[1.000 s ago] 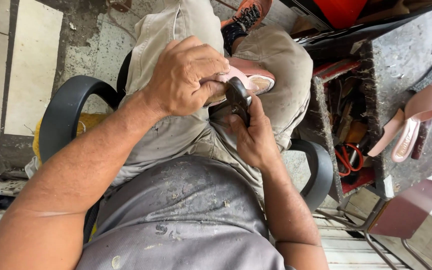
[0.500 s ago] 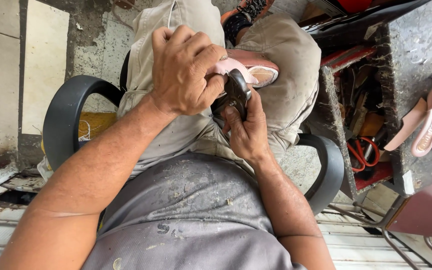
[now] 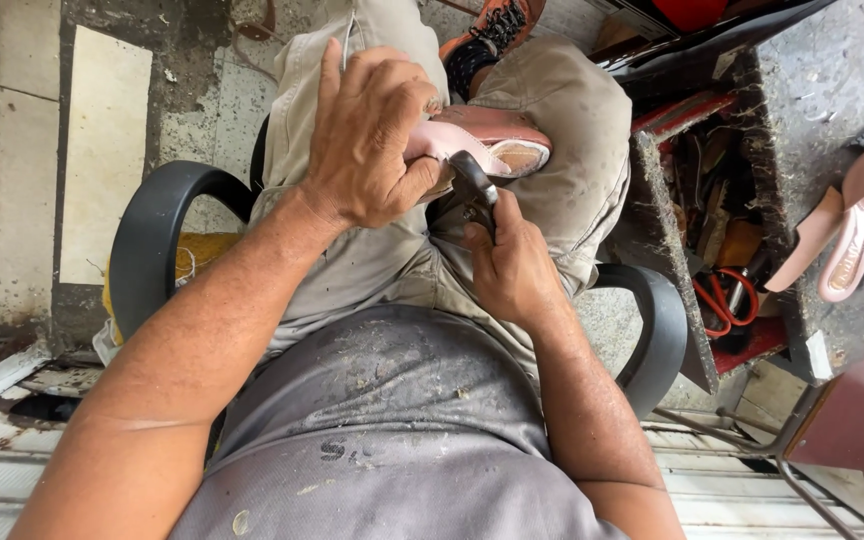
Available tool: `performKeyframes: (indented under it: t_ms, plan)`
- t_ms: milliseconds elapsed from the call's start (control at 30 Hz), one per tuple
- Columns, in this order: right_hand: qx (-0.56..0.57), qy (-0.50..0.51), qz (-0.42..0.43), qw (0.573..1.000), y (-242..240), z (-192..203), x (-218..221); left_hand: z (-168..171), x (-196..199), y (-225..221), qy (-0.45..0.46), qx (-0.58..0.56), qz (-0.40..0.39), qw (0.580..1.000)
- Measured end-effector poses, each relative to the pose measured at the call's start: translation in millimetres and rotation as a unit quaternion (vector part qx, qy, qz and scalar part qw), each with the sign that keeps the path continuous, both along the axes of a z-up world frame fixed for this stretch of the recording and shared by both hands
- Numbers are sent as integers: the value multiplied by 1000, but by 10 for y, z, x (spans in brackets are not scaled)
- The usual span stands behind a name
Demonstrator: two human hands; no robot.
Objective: Repairing a sandal by stretching the leather upper over a wooden last using pliers
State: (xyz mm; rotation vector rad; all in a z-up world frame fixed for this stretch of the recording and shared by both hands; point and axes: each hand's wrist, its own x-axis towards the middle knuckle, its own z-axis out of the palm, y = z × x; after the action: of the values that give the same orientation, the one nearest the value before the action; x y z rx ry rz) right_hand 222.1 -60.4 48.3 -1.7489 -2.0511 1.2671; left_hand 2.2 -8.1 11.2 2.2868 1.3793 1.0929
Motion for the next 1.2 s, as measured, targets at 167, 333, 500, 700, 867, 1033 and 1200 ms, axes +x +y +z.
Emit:
performKeyframes:
  t_ms: [167,333,500,700,867,1033,1200]
  plan:
    - [-8,-40,29,999,37,-17,-18,-26,-5,-16,1,-27,-8,1000]
    - [-4,-68,27,997,11,34,-114,-45,-12,4,-3,-41,-39,998]
    - [-122,25,-22,992,4,335,76,-119,-14,7,-17,-34,-79,996]
    - [-146,108,56,982,7,404,453,-255,-88,71,-20,-63,-68,995]
    - [-144,144,36,978,142,230,499,-160,-138,87,-36,-106,-85,990]
    - [-170,199,23,965,255,134,427,-107,-137,97,-47,-120,-85,988]
    - [-181,127,-10,975,234,27,469,-80,-135,125,-63,-134,-87,985]
